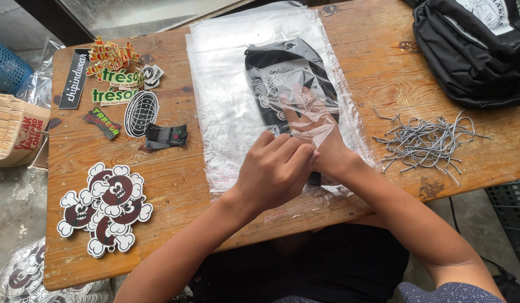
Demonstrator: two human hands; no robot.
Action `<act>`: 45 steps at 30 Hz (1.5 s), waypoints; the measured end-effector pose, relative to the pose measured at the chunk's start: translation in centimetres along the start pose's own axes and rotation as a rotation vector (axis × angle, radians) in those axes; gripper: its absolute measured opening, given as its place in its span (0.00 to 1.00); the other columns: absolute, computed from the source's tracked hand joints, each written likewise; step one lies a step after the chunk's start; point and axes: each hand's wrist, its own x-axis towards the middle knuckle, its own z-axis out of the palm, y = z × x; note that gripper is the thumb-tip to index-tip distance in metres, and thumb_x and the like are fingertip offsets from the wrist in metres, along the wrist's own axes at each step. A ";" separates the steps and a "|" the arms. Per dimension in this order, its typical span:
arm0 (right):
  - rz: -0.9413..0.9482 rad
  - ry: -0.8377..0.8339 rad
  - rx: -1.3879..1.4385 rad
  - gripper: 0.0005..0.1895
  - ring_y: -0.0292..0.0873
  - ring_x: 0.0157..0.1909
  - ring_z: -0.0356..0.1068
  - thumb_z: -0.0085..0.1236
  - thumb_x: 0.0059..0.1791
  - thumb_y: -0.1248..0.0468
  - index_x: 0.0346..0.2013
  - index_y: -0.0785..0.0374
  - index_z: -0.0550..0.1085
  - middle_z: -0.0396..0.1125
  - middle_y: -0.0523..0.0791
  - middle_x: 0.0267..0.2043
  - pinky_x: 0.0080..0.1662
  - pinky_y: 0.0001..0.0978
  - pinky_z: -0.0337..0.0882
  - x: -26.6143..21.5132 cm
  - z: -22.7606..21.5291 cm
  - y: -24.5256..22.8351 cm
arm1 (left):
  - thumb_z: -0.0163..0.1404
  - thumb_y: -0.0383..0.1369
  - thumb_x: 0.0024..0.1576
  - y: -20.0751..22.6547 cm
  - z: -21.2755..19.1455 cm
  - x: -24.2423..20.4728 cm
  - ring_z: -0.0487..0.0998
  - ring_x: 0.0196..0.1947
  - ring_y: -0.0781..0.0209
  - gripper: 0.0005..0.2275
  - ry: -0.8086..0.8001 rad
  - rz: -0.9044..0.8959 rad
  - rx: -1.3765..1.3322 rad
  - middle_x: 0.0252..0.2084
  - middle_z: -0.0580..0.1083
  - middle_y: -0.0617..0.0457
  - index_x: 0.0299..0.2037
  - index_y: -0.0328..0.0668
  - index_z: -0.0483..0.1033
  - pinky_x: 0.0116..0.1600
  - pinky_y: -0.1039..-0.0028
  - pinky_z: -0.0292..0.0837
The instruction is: The person attaches a skull-and-crossbones sticker to a small black bag using a metal chain, then places the bag into a clear plastic bag and seals it. This process is repeated for multiple bags.
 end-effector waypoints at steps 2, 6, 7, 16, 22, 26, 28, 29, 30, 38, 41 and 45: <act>-0.057 -0.004 -0.016 0.45 0.58 0.74 0.58 0.61 0.41 0.52 0.71 0.60 0.61 0.64 0.54 0.68 0.72 0.55 0.52 -0.1 -0.4 0.1 | 0.51 0.28 0.56 0.0 -0.1 0.0 0.70 0.24 0.52 0.02 -0.010 -0.003 0.003 0.24 0.64 0.53 0.32 0.41 0.72 0.32 0.66 0.64; -0.075 0.010 0.049 0.43 0.63 0.73 0.56 0.63 0.41 0.52 0.67 0.68 0.64 0.61 0.56 0.69 0.72 0.59 0.50 -0.1 -3.5 -0.7 | 0.50 0.28 0.56 0.1 -0.4 0.2 0.70 0.25 0.52 0.02 -0.040 -0.016 0.027 0.24 0.64 0.53 0.32 0.41 0.72 0.32 0.66 0.64; -0.076 0.054 0.159 0.43 0.63 0.73 0.57 0.63 0.43 0.52 0.67 0.73 0.64 0.60 0.60 0.69 0.73 0.58 0.49 0.1 -4.5 -0.9 | 0.50 0.29 0.56 0.0 -0.5 0.3 0.70 0.25 0.52 0.03 -0.060 -0.024 0.030 0.24 0.64 0.53 0.32 0.41 0.72 0.32 0.66 0.64; 0.113 0.228 0.528 0.36 0.58 0.66 0.67 0.58 0.50 0.45 0.60 0.72 0.71 0.65 0.57 0.64 0.64 0.44 0.67 -10.5 -6.6 -2.7 | 0.59 0.31 0.43 1.9 -2.7 0.2 0.73 0.32 0.47 0.10 -0.551 -0.018 0.210 0.28 0.69 0.48 0.32 0.42 0.73 0.36 0.62 0.64; 0.379 0.573 0.314 0.19 0.53 0.33 0.67 0.79 0.43 0.57 0.31 0.62 0.73 0.67 0.45 0.32 0.41 0.48 0.68 -16.5 -3.4 0.7 | 0.62 0.29 0.39 3.7 -4.3 -2.2 0.73 0.43 0.39 0.20 -0.845 -0.220 0.346 0.40 0.71 0.41 0.44 0.37 0.73 0.43 0.57 0.66; 0.462 0.292 0.284 0.26 0.53 0.43 0.66 0.74 0.43 0.53 0.49 0.62 0.75 0.67 0.45 0.42 0.46 0.46 0.67 -16.5 -3.5 3.7 | 0.61 0.25 0.40 4.1 -5.3 -3.9 0.72 0.50 0.34 0.27 -1.029 -0.423 0.379 0.47 0.71 0.33 0.54 0.35 0.72 0.50 0.56 0.68; 0.432 0.166 0.240 0.12 0.44 0.38 0.69 0.69 0.49 0.52 0.39 0.54 0.77 0.68 0.36 0.30 0.44 0.38 0.68 -16.9 -2.5 4.4 | 0.61 0.32 0.40 3.6 -5.5 -6.9 0.72 0.43 0.42 0.21 -0.833 -0.297 0.575 0.39 0.69 0.43 0.45 0.40 0.73 0.42 0.60 0.66; 0.427 0.172 0.245 0.12 0.44 0.38 0.69 0.69 0.49 0.52 0.39 0.54 0.77 0.68 0.36 0.30 0.44 0.38 0.68 -16.6 -3.1 4.3 | 0.61 0.32 0.40 3.6 -6.0 -7.1 0.72 0.43 0.42 0.21 -0.831 -0.301 0.583 0.39 0.69 0.43 0.45 0.40 0.73 0.42 0.60 0.66; 0.365 0.275 0.278 0.08 0.46 0.35 0.68 0.67 0.51 0.58 0.37 0.56 0.77 0.67 0.38 0.29 0.42 0.38 0.68 -16.4 -3.8 4.3 | 0.59 0.31 0.40 3.7 -6.6 -7.3 0.71 0.39 0.45 0.18 -0.763 -0.298 0.604 0.35 0.67 0.47 0.42 0.42 0.73 0.40 0.61 0.64; 0.238 0.118 0.384 0.05 0.51 0.39 0.67 0.61 0.52 0.65 0.36 0.62 0.74 0.71 0.46 0.36 0.42 0.44 0.64 -17.7 -6.9 3.2 | 0.49 0.26 0.49 4.2 -9.8 -10.8 0.67 0.38 0.46 0.08 -0.668 -0.390 0.420 0.38 0.67 0.46 0.36 0.43 0.65 0.41 0.61 0.65; 0.157 0.056 0.435 0.06 0.51 0.37 0.65 0.61 0.50 0.65 0.32 0.60 0.72 0.69 0.44 0.34 0.42 0.44 0.63 -18.3 -7.6 4.1 | 0.50 0.28 0.58 3.9 -11.4 -10.3 0.68 0.40 0.44 0.04 -0.627 -0.375 0.192 0.39 0.68 0.44 0.39 0.40 0.68 0.46 0.59 0.67; 0.097 0.037 0.633 0.04 0.51 0.40 0.67 0.57 0.51 0.67 0.36 0.65 0.73 0.70 0.48 0.38 0.48 0.44 0.66 -18.3 -8.0 6.0 | 0.47 0.26 0.46 2.4 -12.8 -10.7 0.65 0.52 0.40 0.18 -0.676 -0.388 -0.029 0.51 0.67 0.40 0.49 0.39 0.68 0.59 0.54 0.66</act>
